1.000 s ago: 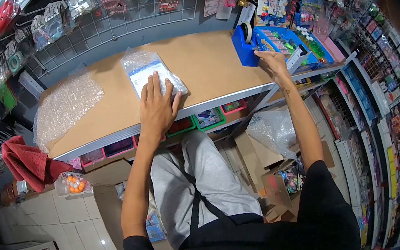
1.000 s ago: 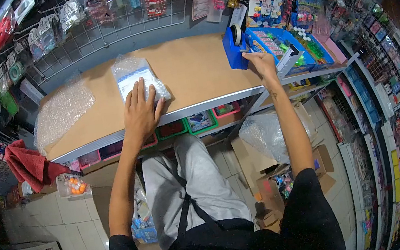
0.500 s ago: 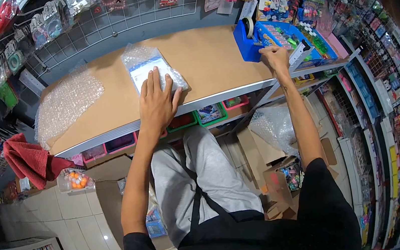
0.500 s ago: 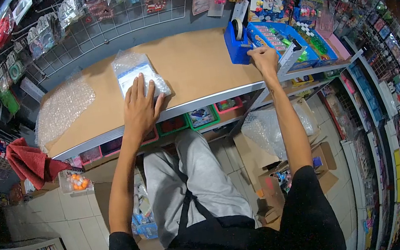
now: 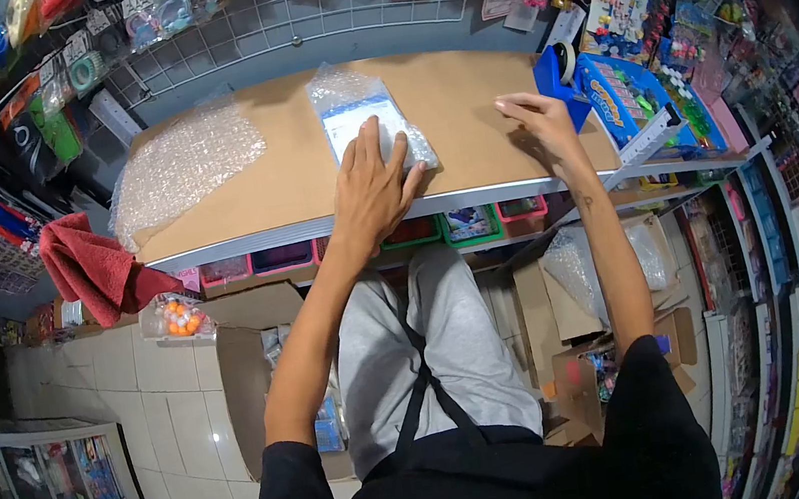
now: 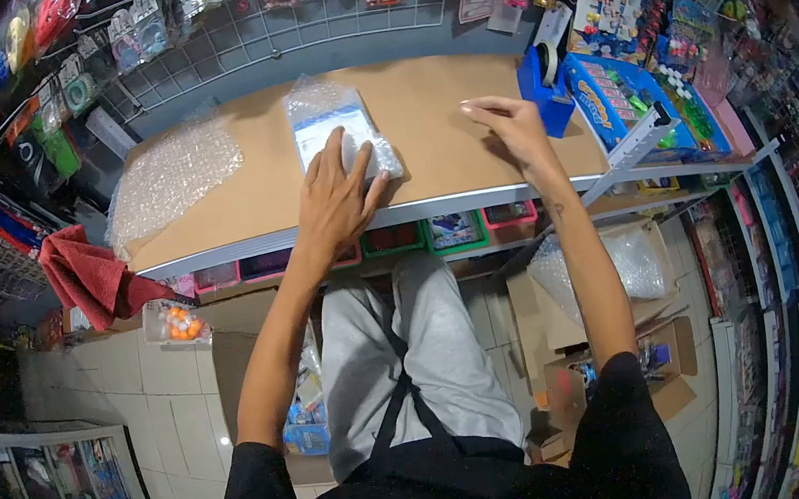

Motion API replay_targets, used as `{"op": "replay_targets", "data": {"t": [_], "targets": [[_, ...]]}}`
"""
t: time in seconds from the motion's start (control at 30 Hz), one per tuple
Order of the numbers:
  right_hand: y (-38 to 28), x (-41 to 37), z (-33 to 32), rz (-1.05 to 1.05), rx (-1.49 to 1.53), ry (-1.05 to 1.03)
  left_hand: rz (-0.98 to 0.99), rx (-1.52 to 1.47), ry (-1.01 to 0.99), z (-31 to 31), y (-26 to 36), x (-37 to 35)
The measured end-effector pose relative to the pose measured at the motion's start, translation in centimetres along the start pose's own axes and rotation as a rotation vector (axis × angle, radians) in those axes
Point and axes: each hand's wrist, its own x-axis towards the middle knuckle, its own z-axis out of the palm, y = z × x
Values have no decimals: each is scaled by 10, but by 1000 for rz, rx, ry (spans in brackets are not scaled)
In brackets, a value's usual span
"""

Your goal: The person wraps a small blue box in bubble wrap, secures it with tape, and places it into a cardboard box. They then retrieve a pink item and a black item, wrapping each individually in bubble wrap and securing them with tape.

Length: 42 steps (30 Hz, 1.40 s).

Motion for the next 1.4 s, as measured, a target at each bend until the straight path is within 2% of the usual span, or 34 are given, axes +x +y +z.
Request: {"op": "replay_targets", "data": {"t": [0.2, 0.33, 0.73, 0.93, 1.13, 1.4], "targets": [[-16, 36, 67, 116, 204, -345, 25, 47, 5, -2, 0, 1], [-18, 52, 96, 112, 190, -422, 30, 32, 49, 1, 1, -3], [-13, 57, 126, -34, 83, -478, 28, 6, 46, 0, 1, 1], [-1, 64, 136, -31, 68, -395, 2, -27, 6, -1, 1, 0], [6, 64, 140, -132, 32, -328, 2, -25, 5, -3, 1, -1], [16, 72, 143, -179, -171, -248, 7, -44, 3, 0, -1, 0]]}}
